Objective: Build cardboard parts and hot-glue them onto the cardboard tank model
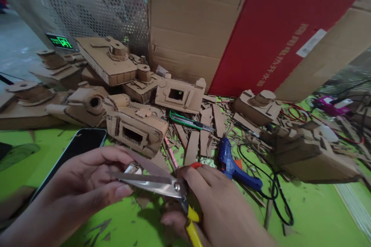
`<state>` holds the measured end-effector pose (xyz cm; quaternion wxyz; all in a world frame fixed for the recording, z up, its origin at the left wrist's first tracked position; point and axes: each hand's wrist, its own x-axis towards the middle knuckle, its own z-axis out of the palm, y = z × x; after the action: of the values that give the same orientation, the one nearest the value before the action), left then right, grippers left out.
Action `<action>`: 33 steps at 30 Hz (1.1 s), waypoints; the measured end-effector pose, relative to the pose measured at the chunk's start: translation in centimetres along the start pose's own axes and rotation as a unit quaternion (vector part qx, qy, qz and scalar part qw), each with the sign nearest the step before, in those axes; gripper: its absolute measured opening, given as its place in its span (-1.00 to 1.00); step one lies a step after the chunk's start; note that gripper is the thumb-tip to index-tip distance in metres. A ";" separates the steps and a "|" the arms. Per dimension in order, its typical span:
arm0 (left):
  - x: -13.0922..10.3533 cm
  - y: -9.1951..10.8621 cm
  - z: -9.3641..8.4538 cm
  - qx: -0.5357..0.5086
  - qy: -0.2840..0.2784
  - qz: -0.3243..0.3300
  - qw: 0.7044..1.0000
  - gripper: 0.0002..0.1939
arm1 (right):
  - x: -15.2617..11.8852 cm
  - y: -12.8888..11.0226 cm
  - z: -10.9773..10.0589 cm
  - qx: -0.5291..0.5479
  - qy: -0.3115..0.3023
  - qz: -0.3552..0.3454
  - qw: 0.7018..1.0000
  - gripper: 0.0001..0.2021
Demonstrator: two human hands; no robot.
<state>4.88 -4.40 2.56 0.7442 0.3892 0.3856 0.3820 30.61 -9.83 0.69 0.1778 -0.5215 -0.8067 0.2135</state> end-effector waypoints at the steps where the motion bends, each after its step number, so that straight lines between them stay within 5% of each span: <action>1: 0.1 0.0 0.0 0.000 0.004 0.001 1.000 -0.77 | 0.0 0.0 0.0 0.001 0.001 -0.001 1.000 -0.68; 26: 0.1 0.0 0.1 -0.020 -0.021 -0.016 0.999 -0.80 | -0.1 0.2 0.3 -0.073 0.141 -0.060 0.986 -0.85; 33: 0.5 -0.1 -0.2 -0.058 -0.031 -0.021 0.998 -0.78 | -0.8 0.4 -0.1 0.025 0.062 -0.007 0.998 -0.55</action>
<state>4.95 -3.92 2.19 0.7854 0.3487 0.3474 0.3754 31.30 -10.42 0.52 0.2418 -0.5234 -0.7923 0.1997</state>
